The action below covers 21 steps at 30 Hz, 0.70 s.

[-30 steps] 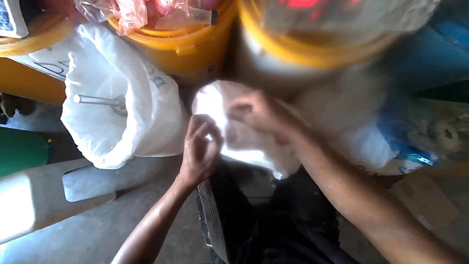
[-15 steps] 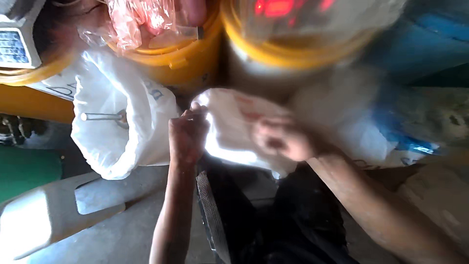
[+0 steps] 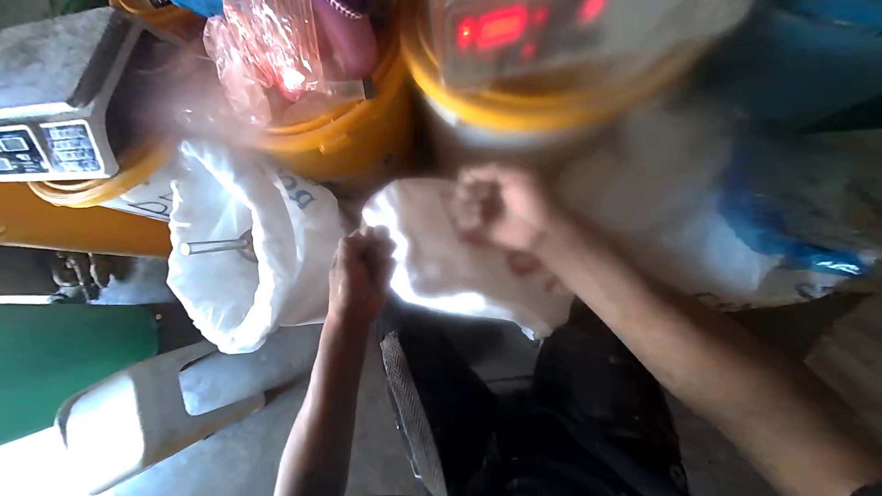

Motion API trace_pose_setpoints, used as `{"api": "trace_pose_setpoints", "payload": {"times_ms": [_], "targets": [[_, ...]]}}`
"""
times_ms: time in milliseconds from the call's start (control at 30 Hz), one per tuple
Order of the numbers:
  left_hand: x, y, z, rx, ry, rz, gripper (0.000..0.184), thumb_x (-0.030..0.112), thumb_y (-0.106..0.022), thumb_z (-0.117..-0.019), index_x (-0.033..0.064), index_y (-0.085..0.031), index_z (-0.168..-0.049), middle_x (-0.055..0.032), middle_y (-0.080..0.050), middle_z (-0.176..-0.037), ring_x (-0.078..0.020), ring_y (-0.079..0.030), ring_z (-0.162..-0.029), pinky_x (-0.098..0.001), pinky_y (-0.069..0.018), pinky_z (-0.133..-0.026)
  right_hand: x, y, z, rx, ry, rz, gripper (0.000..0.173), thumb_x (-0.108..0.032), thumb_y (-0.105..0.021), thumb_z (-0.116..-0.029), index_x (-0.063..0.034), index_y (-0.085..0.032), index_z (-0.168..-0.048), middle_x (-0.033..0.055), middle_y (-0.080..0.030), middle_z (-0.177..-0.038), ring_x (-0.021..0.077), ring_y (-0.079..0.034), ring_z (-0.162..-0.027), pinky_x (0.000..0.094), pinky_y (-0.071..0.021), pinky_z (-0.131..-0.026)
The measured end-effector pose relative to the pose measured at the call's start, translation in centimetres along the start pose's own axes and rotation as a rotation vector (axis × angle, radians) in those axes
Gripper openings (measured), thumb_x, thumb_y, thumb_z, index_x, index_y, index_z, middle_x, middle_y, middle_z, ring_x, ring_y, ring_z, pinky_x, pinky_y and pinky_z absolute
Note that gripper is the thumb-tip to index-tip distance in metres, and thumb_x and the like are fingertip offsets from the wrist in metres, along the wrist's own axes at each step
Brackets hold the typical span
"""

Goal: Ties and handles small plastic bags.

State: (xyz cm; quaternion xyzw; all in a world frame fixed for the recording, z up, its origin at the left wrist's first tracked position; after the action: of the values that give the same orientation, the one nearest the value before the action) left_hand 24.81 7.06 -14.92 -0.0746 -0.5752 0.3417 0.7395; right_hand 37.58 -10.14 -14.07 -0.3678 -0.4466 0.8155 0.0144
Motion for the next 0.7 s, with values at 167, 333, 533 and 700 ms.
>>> {"api": "trace_pose_setpoints", "payload": {"times_ms": [167, 333, 533, 700], "targets": [[-0.5, 0.0, 0.3, 0.030, 0.041, -0.053, 0.042, 0.017, -0.027, -0.1043, 0.0164, -0.056, -0.074, 0.0027, -0.061, -0.075, 0.0004, -0.047, -0.049, -0.0113, -0.0357, -0.041, 1.7, 0.4, 3.0, 0.055, -0.028, 0.032, 0.029, -0.027, -0.038, -0.1044, -0.0200, -0.057, -0.085, -0.0071, -0.048, -0.063, 0.0019, -0.048, -0.050, 0.0176, -0.0459, -0.049], [-2.1, -0.6, 1.0, 0.021, 0.040, -0.179, 0.045, 0.017, -0.027, -0.1065, 0.0152, -0.060, -0.076, 0.0033, -0.061, -0.071, 0.0005, -0.045, -0.049, -0.0135, -0.0352, -0.042, 4.4, 0.0, 7.2, 0.122, -0.036, 0.104, 0.030, -0.017, -0.035, -0.1059, -0.0142, -0.058, -0.087, -0.0044, -0.049, -0.064, 0.0041, -0.049, -0.053, 0.0188, -0.0468, -0.052], [2.3, 1.1, 2.8, 0.126, -0.076, -0.115, 0.043, 0.018, -0.028, -0.1064, 0.0197, -0.058, -0.075, 0.0082, -0.062, -0.072, 0.0037, -0.047, -0.049, -0.0098, -0.0385, -0.044, -4.8, 3.4, 18.4, -0.106, 0.379, 0.382, 0.021, -0.036, -0.054, -0.1037, -0.0225, -0.067, -0.094, -0.0138, -0.047, -0.065, -0.0026, -0.047, -0.054, 0.0136, -0.0413, -0.050], [0.2, 0.5, 4.5, 0.216, 0.053, 0.050, 0.040, 0.018, -0.026, -0.1064, 0.0146, -0.058, -0.083, 0.0048, -0.060, -0.072, 0.0025, -0.045, -0.045, -0.0093, -0.0372, -0.041, -5.4, 5.8, 17.2, 0.314, 0.541, 1.270, 0.027, -0.027, -0.064, -0.0956, -0.0147, -0.061, -0.119, -0.0033, -0.063, -0.082, 0.0052, -0.061, -0.064, 0.0255, -0.0559, -0.058]]}}
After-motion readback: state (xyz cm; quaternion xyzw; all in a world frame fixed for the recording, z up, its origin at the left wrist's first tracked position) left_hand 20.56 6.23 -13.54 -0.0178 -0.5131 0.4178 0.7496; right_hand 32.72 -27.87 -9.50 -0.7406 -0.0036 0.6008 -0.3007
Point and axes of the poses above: each hand's wrist, its own z-axis away from the middle knuckle, its own y-axis out of the back of the hand, x = y × z, the point moved 3 cm from there along -z, towards the middle knuckle
